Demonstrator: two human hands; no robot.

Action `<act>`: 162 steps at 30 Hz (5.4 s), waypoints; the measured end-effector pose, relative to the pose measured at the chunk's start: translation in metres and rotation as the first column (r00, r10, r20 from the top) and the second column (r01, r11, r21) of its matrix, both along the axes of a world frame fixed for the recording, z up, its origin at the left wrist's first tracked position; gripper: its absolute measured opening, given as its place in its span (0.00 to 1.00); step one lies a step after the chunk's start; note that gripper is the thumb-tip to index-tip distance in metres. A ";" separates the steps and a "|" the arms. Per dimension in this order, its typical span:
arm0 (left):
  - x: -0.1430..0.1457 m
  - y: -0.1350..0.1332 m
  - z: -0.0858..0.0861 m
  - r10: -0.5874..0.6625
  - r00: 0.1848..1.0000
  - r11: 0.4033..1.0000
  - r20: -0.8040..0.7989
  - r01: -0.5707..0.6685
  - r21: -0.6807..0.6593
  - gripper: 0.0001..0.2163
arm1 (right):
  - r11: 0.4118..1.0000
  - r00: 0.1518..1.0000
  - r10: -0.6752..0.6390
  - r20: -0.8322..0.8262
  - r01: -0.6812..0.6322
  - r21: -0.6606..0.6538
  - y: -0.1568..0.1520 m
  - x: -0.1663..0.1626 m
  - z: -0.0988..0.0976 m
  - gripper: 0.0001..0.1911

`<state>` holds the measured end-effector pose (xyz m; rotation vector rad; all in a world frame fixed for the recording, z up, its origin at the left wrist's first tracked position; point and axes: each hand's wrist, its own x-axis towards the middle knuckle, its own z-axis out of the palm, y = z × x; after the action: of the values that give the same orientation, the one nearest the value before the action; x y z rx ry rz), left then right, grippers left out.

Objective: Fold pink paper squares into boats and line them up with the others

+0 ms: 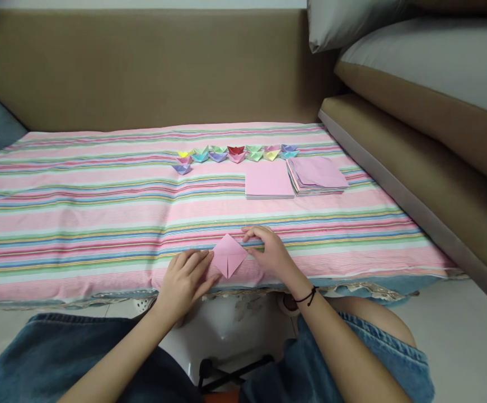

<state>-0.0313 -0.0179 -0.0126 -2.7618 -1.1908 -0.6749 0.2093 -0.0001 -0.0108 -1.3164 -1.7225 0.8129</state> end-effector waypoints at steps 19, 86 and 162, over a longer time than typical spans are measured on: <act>0.014 0.010 0.004 0.108 0.900 0.919 0.422 0.071 -0.387 0.15 | 0.981 0.992 0.095 0.087 -0.108 0.161 -0.012 -0.019 0.000 0.16; 0.030 0.006 0.030 0.645 0.347 0.534 0.681 0.433 -0.726 0.10 | 0.989 0.896 -0.147 -0.419 0.146 -0.035 -0.023 -0.048 0.019 0.05; 0.025 0.012 0.034 0.623 0.446 0.510 0.642 0.390 -0.766 0.10 | 0.972 0.817 -0.235 -0.526 0.208 -0.112 -0.025 -0.051 0.017 0.12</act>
<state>-0.0066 -0.0059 0.0214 -2.7195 -2.5735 -2.3576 0.1578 -0.0251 0.0065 -1.1497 -1.0880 0.9790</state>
